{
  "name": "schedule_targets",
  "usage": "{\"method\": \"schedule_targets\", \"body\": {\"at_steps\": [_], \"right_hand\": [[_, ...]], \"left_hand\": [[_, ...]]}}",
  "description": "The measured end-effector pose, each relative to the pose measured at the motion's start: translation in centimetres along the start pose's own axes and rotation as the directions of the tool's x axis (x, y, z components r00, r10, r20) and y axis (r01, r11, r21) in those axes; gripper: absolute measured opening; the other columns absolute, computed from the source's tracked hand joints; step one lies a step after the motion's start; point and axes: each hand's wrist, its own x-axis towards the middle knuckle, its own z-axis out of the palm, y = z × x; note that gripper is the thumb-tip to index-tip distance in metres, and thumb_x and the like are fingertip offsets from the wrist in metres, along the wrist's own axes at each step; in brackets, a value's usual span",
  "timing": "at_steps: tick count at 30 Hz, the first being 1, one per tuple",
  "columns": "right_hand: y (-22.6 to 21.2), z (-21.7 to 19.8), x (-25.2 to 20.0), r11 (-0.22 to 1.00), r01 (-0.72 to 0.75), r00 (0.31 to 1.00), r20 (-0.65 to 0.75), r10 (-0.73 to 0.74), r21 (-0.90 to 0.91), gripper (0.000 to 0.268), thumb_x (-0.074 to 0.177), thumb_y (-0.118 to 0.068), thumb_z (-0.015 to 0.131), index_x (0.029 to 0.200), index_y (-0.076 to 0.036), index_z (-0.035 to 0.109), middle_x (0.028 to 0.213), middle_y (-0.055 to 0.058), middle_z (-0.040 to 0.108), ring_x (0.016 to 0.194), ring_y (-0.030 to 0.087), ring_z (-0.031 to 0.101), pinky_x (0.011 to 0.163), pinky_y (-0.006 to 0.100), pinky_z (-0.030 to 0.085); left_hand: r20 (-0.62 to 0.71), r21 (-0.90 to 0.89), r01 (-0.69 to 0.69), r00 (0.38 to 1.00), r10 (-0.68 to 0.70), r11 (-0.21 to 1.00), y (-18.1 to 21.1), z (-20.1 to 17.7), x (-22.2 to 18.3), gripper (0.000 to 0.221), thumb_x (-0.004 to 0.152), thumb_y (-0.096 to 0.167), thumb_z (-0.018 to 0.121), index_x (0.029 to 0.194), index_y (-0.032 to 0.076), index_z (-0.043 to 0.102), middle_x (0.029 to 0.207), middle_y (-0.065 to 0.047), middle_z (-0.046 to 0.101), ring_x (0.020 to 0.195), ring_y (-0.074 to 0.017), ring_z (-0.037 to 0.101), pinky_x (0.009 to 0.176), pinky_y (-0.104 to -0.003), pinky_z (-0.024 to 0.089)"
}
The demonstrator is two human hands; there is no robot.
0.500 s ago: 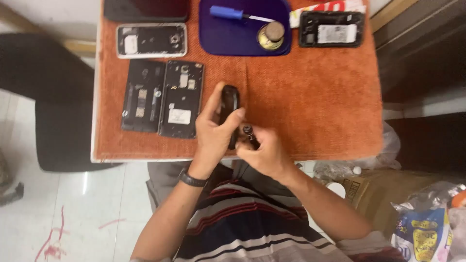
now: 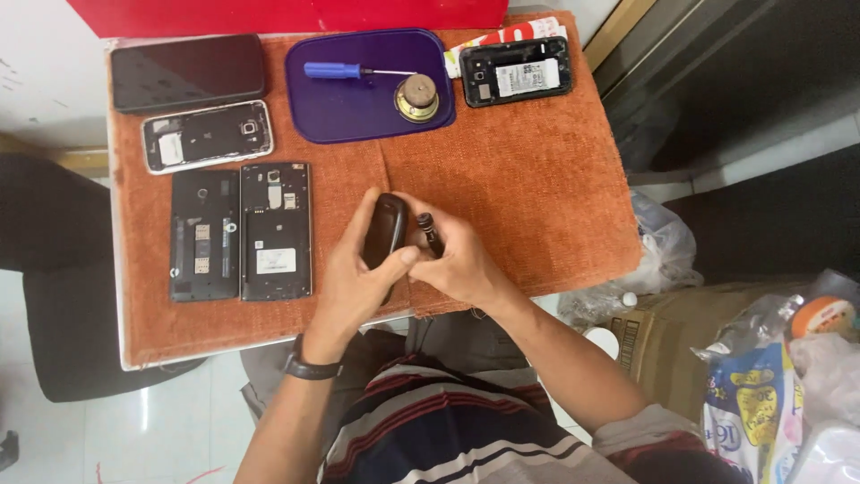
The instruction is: A person uses a precision screwdriver to remove screws from a feature phone during disassembly.
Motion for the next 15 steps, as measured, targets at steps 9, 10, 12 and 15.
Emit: {"method": "schedule_targets", "body": {"at_steps": [9, 10, 12, 15], "right_hand": [[1.7, -1.1, 1.2, 0.983, -0.067, 0.997, 0.041, 0.061, 0.174, 0.076, 0.075, 0.002, 0.067, 0.148, 0.000, 0.048, 0.069, 0.016, 0.065, 0.033, 0.010, 0.050, 0.030, 0.019, 0.045], [1.4, -1.1, 1.3, 0.982, -0.070, 0.997, 0.050, 0.062, 0.176, 0.076, 0.075, 0.002, 0.067, 0.148, 0.000, 0.048, 0.069, 0.016, 0.065, 0.033, 0.010, 0.050, 0.030, 0.019, 0.045], [0.9, -0.9, 1.6, 0.974, -0.060, 0.996, 0.083, 0.042, 0.218, 0.078, 0.073, -0.003, 0.063, 0.149, 0.002, 0.046, 0.059, 0.012, 0.060, 0.032, 0.008, 0.049, 0.031, 0.020, 0.047], [2.4, -1.4, 1.9, 0.976, -0.063, 0.997, 0.067, 0.050, 0.209, 0.074, 0.070, 0.002, 0.067, 0.143, 0.005, 0.052, 0.056, 0.021, 0.060, 0.029, 0.015, 0.053, 0.030, 0.035, 0.056]], "left_hand": [[0.152, 0.086, -0.015, 0.988, 0.001, 0.996, 1.0, -1.2, 1.2, 0.120, 0.059, 0.024, 0.097, 0.161, 0.013, 0.035, 0.114, -0.030, 0.067, 0.097, -0.0325, 0.066, 0.077, -0.042, 0.056], [0.143, 0.088, -0.011, 0.990, -0.002, 0.996, 0.9, -1.3, 1.3, 0.120, 0.059, 0.024, 0.097, 0.161, 0.013, 0.035, 0.114, -0.030, 0.067, 0.097, -0.0325, 0.066, 0.077, -0.042, 0.056], [0.215, 0.089, -0.086, 0.974, 0.066, 0.992, 0.6, -1.8, 1.4, 0.109, 0.065, 0.021, 0.093, 0.159, 0.014, 0.039, 0.117, -0.027, 0.069, 0.099, -0.0317, 0.070, 0.080, -0.042, 0.057], [0.221, 0.023, -0.190, 0.959, 0.180, 0.982, 0.1, -2.5, 0.9, 0.106, 0.068, 0.015, 0.092, 0.159, 0.014, 0.038, 0.119, -0.026, 0.068, 0.100, -0.0285, 0.067, 0.081, -0.039, 0.057]]}}
